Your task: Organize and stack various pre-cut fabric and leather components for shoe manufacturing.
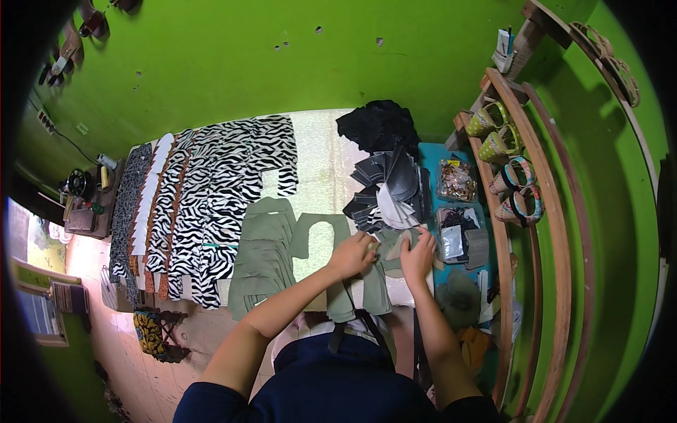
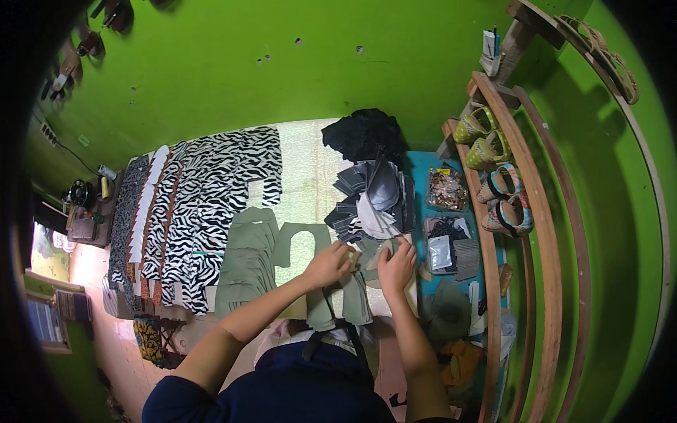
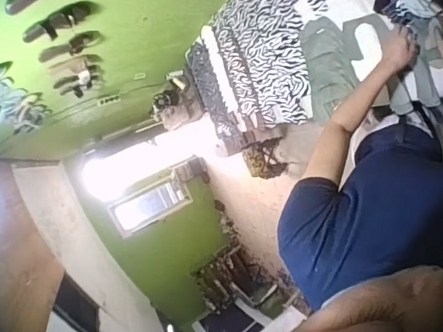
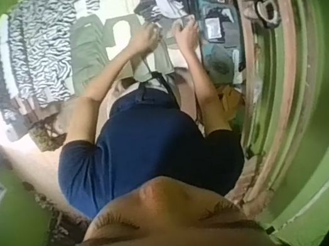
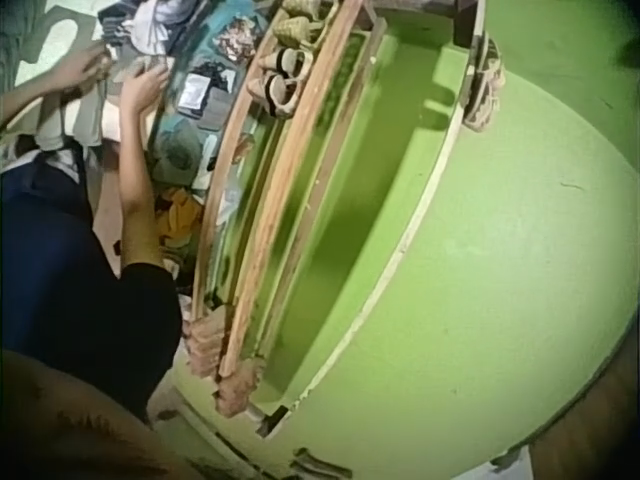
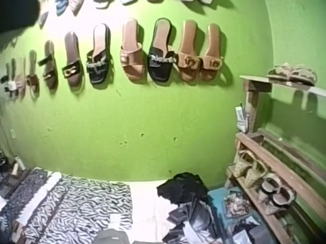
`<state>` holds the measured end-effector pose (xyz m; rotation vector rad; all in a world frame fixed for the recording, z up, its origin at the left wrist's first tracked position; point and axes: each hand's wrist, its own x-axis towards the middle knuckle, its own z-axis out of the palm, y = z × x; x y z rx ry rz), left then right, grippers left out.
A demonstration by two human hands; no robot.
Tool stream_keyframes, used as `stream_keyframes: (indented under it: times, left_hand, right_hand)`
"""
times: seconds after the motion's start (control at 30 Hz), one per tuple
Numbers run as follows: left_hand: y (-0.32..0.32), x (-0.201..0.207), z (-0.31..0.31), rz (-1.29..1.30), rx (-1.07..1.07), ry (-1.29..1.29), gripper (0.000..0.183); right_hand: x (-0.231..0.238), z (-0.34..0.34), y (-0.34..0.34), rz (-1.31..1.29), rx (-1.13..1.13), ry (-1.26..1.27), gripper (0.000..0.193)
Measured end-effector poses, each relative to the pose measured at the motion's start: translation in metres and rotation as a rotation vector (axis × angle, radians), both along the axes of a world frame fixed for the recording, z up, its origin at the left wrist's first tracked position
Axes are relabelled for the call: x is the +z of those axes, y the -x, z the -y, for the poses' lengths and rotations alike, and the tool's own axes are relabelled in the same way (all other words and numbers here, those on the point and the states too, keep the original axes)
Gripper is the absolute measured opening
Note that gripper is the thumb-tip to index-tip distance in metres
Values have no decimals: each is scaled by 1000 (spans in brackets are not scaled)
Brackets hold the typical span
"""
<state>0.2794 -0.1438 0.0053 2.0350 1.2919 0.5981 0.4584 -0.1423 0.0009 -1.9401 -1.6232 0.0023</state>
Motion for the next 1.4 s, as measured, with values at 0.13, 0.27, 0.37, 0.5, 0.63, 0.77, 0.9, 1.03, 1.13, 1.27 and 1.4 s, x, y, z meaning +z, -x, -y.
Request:
stream_keyframes:
  times: [0.13,0.27,0.37,0.5,0.63,0.77,0.9,1.03,1.13,1.27,1.4]
  left_hand:
    - [-37,0,5,-47,-86,27,33]
    - [-51,0,8,-27,29,-67,35]
    - [-53,6,6,52,114,-104,37]
    - [-14,8,-8,151,157,84,27]
    - [35,-5,-20,368,192,318,15]
    - [79,-1,-27,299,279,350,19]
    - [107,9,-26,156,496,310,25]
    - [126,-15,-23,81,552,170,24]
    - [129,-21,-29,-23,509,121,22]
    - [134,-26,-34,-75,450,61,20]
    - [130,-30,-45,-166,382,58,19]
  right_hand:
    - [-10,6,-8,-277,2,186,33]
    - [-1,9,1,-547,123,201,23]
    - [-12,2,-13,-859,249,348,19]
    - [17,-17,-2,-819,453,488,25]
    - [14,-34,24,-220,741,366,31]
    - [5,-58,67,-444,796,453,27]
    - [-15,-72,94,-388,678,503,27]
    - [-27,-70,116,-406,554,513,22]
    - [-41,-73,116,-436,522,577,21]
    - [-23,-63,129,-298,406,641,22]
    - [-19,-62,129,-173,355,616,20]
